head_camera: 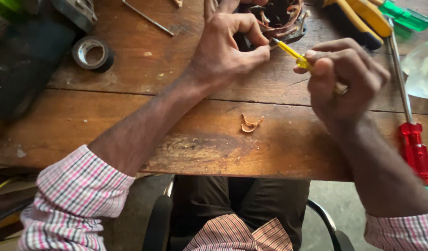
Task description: The person uses a yellow screwdriver to pry burnt copper windings and debris out of an electric motor stator housing on a wooden workbench, then uses pliers to pull out remaining wire pieces and clears the housing by hand.
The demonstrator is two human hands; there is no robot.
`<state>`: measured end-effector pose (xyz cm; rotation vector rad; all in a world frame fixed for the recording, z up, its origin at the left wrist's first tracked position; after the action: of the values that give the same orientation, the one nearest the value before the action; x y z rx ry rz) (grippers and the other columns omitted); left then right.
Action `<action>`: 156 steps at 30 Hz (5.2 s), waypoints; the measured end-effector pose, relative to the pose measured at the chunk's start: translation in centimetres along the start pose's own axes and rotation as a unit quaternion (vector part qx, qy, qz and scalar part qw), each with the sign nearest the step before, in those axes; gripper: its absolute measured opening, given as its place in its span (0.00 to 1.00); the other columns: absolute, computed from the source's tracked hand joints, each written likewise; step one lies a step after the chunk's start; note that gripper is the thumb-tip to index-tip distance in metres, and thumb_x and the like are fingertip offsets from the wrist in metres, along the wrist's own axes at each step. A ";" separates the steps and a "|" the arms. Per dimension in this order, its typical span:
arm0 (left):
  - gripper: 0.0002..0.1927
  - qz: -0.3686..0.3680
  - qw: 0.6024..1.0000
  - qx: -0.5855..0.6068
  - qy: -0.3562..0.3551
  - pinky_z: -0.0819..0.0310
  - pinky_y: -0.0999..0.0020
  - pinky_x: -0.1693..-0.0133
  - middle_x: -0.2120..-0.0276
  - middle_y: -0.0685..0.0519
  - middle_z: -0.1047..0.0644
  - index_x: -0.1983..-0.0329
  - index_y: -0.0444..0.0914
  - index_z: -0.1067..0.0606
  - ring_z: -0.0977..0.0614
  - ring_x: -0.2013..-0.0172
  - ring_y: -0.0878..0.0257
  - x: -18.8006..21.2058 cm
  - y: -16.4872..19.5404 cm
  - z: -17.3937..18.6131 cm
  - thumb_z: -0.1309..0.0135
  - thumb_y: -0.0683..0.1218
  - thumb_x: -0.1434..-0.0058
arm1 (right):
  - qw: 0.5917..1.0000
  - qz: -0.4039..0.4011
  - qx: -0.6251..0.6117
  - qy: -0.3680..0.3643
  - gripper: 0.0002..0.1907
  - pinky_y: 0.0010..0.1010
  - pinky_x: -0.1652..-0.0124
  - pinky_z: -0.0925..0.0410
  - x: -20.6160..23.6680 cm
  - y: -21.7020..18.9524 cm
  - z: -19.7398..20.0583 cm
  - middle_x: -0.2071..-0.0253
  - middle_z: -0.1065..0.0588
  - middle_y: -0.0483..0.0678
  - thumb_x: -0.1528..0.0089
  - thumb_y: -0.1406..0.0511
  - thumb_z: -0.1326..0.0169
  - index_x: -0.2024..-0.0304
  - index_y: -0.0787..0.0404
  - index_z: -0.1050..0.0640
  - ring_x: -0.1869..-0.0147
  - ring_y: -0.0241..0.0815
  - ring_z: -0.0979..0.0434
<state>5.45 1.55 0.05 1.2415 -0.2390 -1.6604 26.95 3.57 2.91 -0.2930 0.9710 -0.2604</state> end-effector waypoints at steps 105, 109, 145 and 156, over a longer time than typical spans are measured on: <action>0.27 0.018 0.966 -0.248 -0.066 0.40 0.41 0.43 0.41 0.39 0.31 0.53 0.40 0.19 0.36 0.40 0.44 -1.2 1.4 -0.6 0.36 0.66 0.41 | 0.990 -0.124 -0.068 0.023 0.07 0.23 0.47 0.25 -1.2 2.6 -1.0 0.50 0.22 0.54 0.28 0.80 0.40 0.53 0.70 0.25 0.48 0.34 0.20; 0.29 0.050 0.973 -0.187 -0.126 0.41 0.46 0.40 0.48 0.45 0.25 0.50 0.41 0.21 0.28 0.44 0.49 -2.2 0.3 0.3 0.31 0.62 0.48 | 0.992 -0.117 -0.052 0.015 0.07 0.21 0.51 0.26 -1.1 2.1 -0.8 0.50 0.21 0.54 0.29 0.80 0.39 0.53 0.70 0.25 0.50 0.33 0.20; 0.23 0.060 0.986 -0.104 -0.119 0.41 0.55 0.41 0.56 0.50 0.21 0.47 0.40 0.17 0.30 0.48 0.56 -0.7 -0.5 2.2 0.35 0.53 0.44 | 0.997 -0.071 -0.033 -0.024 0.07 0.24 0.49 0.23 -1.6 0.9 -1.2 0.51 0.21 0.55 0.30 0.78 0.39 0.54 0.70 0.24 0.47 0.38 0.18; 0.38 -0.030 0.966 -0.257 -0.010 0.42 0.44 0.45 0.56 0.42 0.22 0.46 0.33 0.25 0.25 0.51 0.47 -1.5 1.1 0.5 0.32 0.66 0.47 | 0.996 -0.077 -0.027 -0.038 0.06 0.25 0.49 0.23 -2.3 -0.2 -1.4 0.50 0.21 0.55 0.29 0.79 0.39 0.54 0.70 0.24 0.48 0.38 0.18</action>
<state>5.69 2.01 1.89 0.8430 0.2133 -1.6478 24.51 4.02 4.04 -0.4252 0.8828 -0.3610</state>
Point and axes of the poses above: each hand's wrist, its own x-axis away from the middle knuckle, its own z-axis out of the back of the hand, y = z × x, the point moved 6 cm from there along -x, towards the middle knuckle
